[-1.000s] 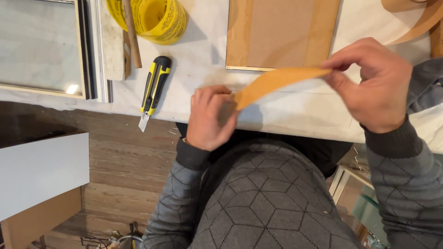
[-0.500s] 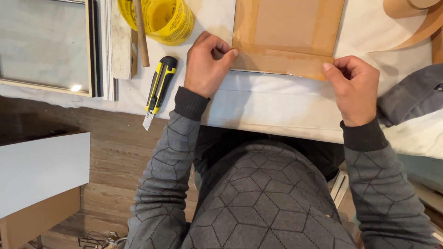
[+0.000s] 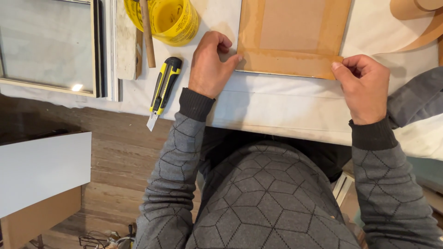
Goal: Applying adhesive tape to the back of a picture frame and cleaning the glass.
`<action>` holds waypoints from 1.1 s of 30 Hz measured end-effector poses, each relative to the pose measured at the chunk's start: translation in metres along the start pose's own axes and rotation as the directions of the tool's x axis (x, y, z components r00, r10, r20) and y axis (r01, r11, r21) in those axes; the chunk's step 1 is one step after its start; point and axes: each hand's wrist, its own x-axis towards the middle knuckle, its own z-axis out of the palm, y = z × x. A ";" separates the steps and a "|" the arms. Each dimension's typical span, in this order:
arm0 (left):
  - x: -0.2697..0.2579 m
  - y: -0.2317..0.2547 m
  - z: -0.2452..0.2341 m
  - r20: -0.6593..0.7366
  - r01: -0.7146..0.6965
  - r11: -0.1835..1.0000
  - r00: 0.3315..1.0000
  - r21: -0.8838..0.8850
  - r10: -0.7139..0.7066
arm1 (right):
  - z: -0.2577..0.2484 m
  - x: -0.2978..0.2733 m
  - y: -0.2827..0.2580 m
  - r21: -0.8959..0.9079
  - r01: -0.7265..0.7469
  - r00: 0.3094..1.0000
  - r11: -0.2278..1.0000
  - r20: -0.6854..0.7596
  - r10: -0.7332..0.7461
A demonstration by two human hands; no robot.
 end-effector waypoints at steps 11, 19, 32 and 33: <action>-0.003 0.003 0.000 -0.005 -0.007 1.000 1.000 0.019 0.007 | 0.000 0.000 0.006 0.003 0.025 1.000 1.000 -0.015 -0.025; -0.004 0.005 -0.001 0.011 0.013 0.999 1.000 0.039 -0.014 | 0.000 -0.001 0.004 -0.033 0.024 1.000 0.999 -0.015 -0.024; -0.004 0.000 0.001 -0.003 0.026 0.999 1.000 0.033 -0.026 | 0.001 -0.001 0.006 -0.043 0.045 0.999 0.998 -0.013 -0.046; -0.004 0.000 0.002 -0.012 0.018 1.000 1.000 0.023 -0.017 | 0.001 -0.001 0.005 -0.042 0.045 0.999 0.998 -0.017 -0.045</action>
